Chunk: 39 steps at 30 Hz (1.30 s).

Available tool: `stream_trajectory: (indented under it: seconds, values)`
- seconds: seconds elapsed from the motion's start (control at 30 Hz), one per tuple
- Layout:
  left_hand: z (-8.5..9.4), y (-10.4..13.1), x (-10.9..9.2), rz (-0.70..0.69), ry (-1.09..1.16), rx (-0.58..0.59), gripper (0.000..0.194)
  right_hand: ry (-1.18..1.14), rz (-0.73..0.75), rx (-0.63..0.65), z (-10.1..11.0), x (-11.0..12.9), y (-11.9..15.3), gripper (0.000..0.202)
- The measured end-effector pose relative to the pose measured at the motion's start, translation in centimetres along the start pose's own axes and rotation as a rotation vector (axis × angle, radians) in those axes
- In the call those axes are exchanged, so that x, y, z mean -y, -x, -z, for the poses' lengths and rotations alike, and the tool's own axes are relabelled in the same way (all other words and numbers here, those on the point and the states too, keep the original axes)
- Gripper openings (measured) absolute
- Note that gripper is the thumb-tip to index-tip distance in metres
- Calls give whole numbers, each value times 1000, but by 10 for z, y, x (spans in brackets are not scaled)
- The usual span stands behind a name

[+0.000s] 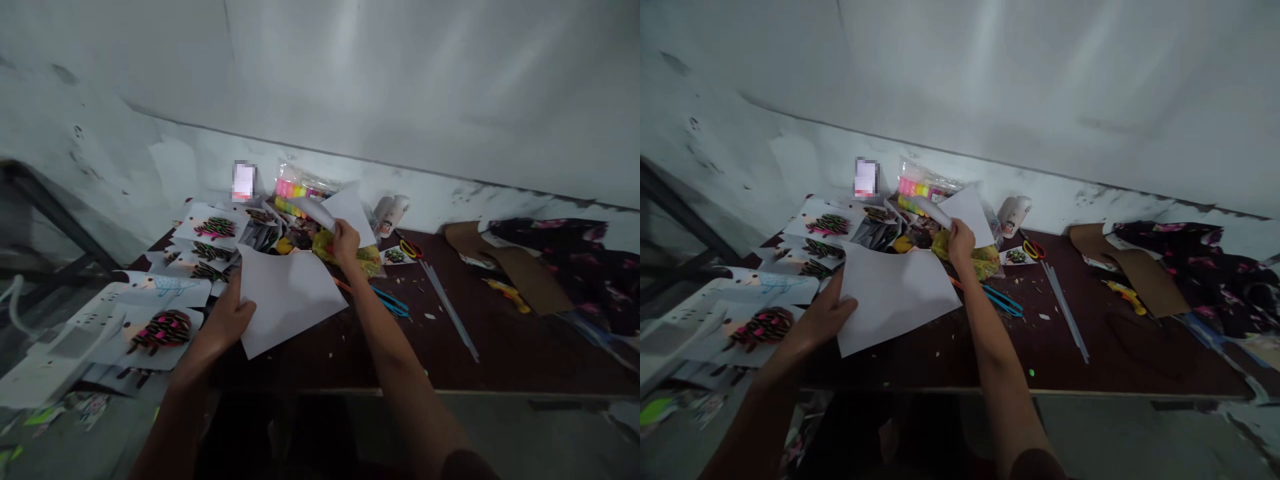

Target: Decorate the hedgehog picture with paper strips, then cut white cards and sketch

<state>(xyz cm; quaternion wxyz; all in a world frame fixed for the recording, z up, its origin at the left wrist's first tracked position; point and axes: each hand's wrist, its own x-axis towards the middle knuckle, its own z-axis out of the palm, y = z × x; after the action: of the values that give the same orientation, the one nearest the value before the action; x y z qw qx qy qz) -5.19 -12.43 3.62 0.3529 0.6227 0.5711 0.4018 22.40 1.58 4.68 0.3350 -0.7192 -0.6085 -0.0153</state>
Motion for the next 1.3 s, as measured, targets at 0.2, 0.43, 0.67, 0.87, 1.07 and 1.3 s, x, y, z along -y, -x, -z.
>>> stream_trajectory:
  seconds: [0.2, 0.43, 0.67, 0.87, 1.07, 1.3]
  values:
    - [12, 9, -8, 31, -51, -24, 91, 60, 269, 197, -19, 44, -41, 44]
    - [29, 16, -18, 55, -73, -107, 89, -88, 482, 347, -3, 29, 38, 35]
    - [-5, 13, -31, 93, 371, 51, 70, -64, 766, 617, 6, 5, 150, 39]
    - [-34, -18, 11, -324, -169, -174, 50, -117, 743, 701, 16, -13, 150, 32]
    - [-49, -26, 36, -361, -646, -48, 42, 25, 485, 472, 14, -15, 126, 37]
    - [-79, -12, 23, -422, -695, 124, 40, 166, 187, 479, 5, 1, 77, 40]
